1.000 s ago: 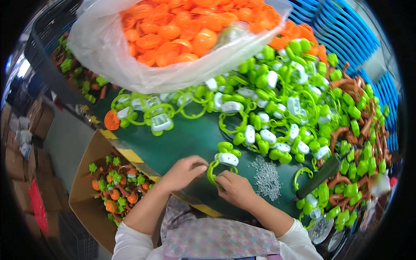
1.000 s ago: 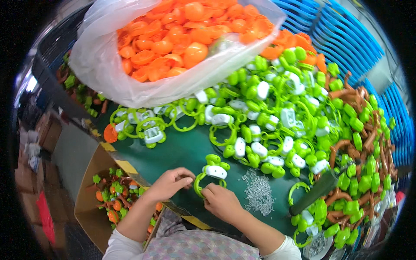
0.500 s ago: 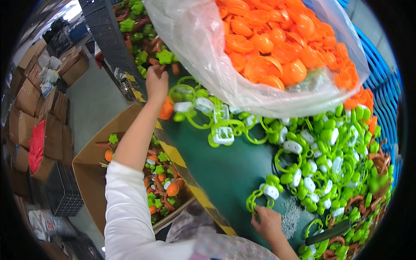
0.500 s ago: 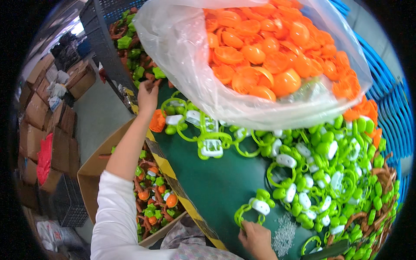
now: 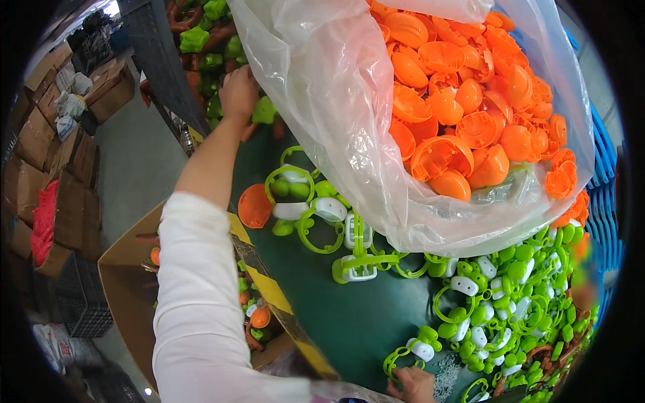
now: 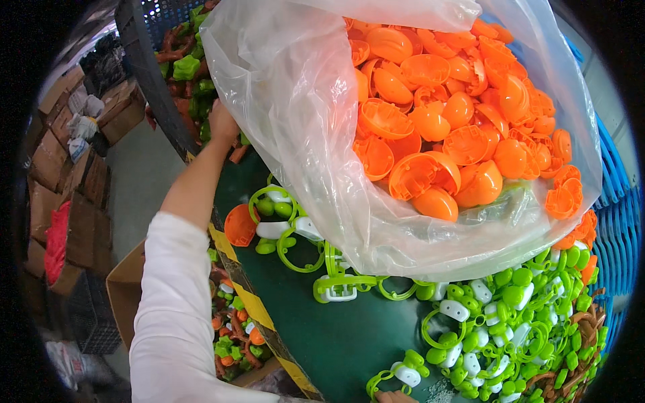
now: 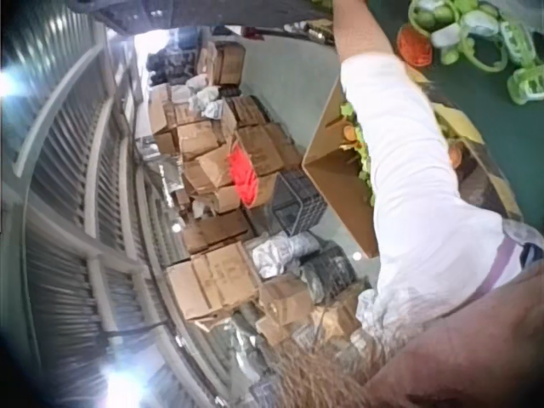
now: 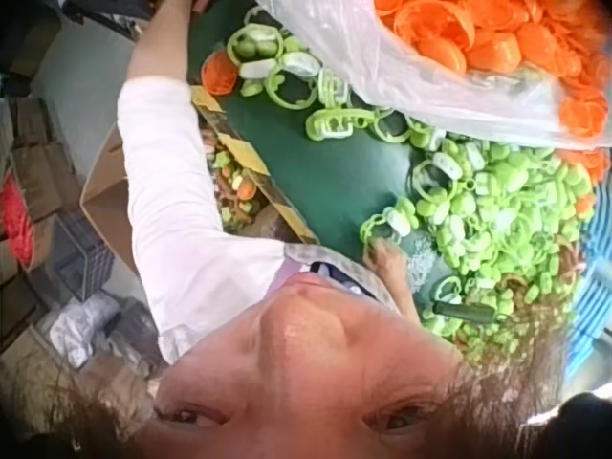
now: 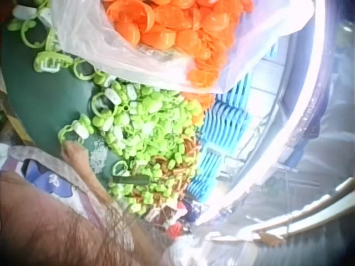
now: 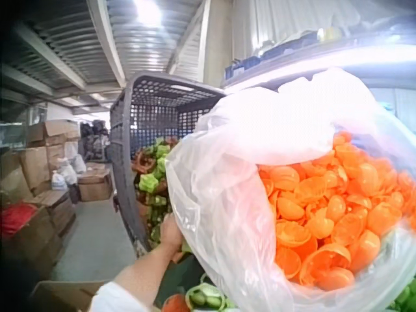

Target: The person assembles colorful plastic toy components on a green workbench. They pick up green and orange parts, insert screws, and use a power screwdriver to fasten them together, then place the completed toys into a cardboard box.

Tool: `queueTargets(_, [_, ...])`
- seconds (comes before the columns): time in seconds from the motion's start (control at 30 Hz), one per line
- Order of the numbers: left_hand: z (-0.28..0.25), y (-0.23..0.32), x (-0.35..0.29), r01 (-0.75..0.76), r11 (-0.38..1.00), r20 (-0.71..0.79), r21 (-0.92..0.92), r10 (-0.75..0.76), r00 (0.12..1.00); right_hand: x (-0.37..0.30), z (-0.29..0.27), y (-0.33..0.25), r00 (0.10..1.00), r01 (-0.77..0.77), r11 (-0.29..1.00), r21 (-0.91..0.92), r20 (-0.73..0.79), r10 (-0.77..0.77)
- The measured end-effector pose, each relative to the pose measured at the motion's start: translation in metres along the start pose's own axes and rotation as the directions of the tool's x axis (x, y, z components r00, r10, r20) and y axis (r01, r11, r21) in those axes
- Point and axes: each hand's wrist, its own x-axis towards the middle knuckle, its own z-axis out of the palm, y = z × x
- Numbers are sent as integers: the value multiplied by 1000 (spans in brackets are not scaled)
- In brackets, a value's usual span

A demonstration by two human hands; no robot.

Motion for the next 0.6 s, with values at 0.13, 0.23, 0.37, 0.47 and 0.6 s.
queueTargets(0.13, [-31,14,-47,-178,953,-105,-244,157,982,11,-11,-13,999,-18,998,62,-39,21])
queueTargets(0.23, [-43,7,-55,-293,940,-164,-176,265,950,4,-3,1,999,54,992,-116,6,-53])
queueTargets(0.37, [-24,-18,-39,-245,965,29,-90,249,968,4,-1,0,997,56,987,-148,-37,-62])
queueTargets(0.47, [-4,-12,-50,-272,957,208,97,248,946,3,0,-4,996,56,985,-162,-53,-65])
queueTargets(0.6, [3,2,-36,-191,913,288,361,86,954,1,3,-4,996,59,985,-163,-62,-70])
